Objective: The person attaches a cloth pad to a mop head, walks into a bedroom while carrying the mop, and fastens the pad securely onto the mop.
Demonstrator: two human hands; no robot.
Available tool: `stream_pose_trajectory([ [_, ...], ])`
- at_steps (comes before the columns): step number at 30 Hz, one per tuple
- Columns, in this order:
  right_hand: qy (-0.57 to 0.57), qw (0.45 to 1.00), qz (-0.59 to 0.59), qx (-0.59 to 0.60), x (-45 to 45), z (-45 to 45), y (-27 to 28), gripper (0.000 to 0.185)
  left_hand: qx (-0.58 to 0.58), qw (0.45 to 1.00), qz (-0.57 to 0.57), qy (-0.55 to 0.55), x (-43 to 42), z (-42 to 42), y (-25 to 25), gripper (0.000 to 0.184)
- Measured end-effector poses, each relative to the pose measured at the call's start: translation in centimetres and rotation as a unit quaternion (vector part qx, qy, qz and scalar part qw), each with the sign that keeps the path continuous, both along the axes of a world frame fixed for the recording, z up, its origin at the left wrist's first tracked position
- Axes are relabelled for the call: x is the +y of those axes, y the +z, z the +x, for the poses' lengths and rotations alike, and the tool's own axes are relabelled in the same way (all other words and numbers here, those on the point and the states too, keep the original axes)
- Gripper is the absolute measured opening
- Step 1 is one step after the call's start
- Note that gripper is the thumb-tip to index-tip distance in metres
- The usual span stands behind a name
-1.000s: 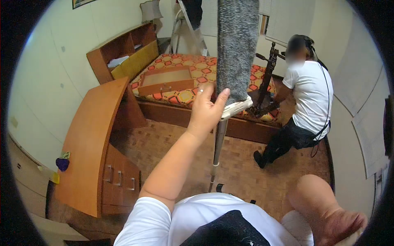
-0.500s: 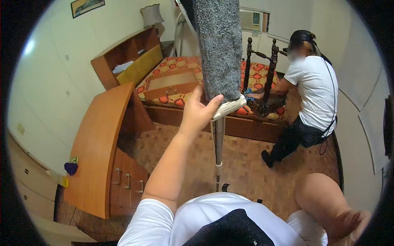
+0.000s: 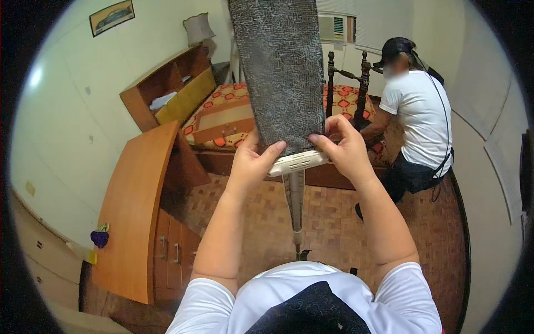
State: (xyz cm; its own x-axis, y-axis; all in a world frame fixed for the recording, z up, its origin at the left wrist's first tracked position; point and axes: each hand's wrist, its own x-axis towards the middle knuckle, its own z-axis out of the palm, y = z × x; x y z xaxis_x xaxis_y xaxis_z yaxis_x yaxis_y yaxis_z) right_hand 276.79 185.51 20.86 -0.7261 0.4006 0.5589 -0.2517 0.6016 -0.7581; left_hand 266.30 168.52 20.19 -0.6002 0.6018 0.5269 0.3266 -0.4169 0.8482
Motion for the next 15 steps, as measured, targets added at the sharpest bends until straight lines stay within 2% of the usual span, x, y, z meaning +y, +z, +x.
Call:
stream_pose_trajectory([
  [4,0.020,1.000,-0.021,-0.006,-0.2,1.0,0.6,0.024,0.026,1.000,-0.003,0.012,-0.4,0.2,0.2,0.040],
  [5,0.077,0.991,-0.106,0.015,0.4,0.3,0.1,0.023,0.015,1.000,-0.002,0.010,-0.4,0.3,0.3,0.040],
  [8,0.026,0.998,-0.053,-0.025,1.7,-0.5,0.5,0.024,0.007,1.000,-0.011,0.018,0.1,0.2,0.6,0.040],
  [9,-0.001,0.996,0.036,0.080,1.8,-0.5,0.9,0.028,0.019,0.999,-0.020,0.033,0.5,-0.1,0.4,0.040],
  [11,-0.055,0.934,0.210,0.284,0.2,0.1,2.8,0.037,0.027,0.999,-0.018,0.041,0.9,-0.2,0.5,0.040],
  [14,-0.100,0.902,0.384,0.167,0.0,0.6,3.6,0.054,0.014,0.999,0.002,0.031,1.5,0.8,0.2,0.040],
  [15,-0.068,0.920,0.355,0.151,0.2,-0.2,2.5,0.060,0.012,0.999,0.003,0.034,1.2,1.0,0.0,0.040],
])
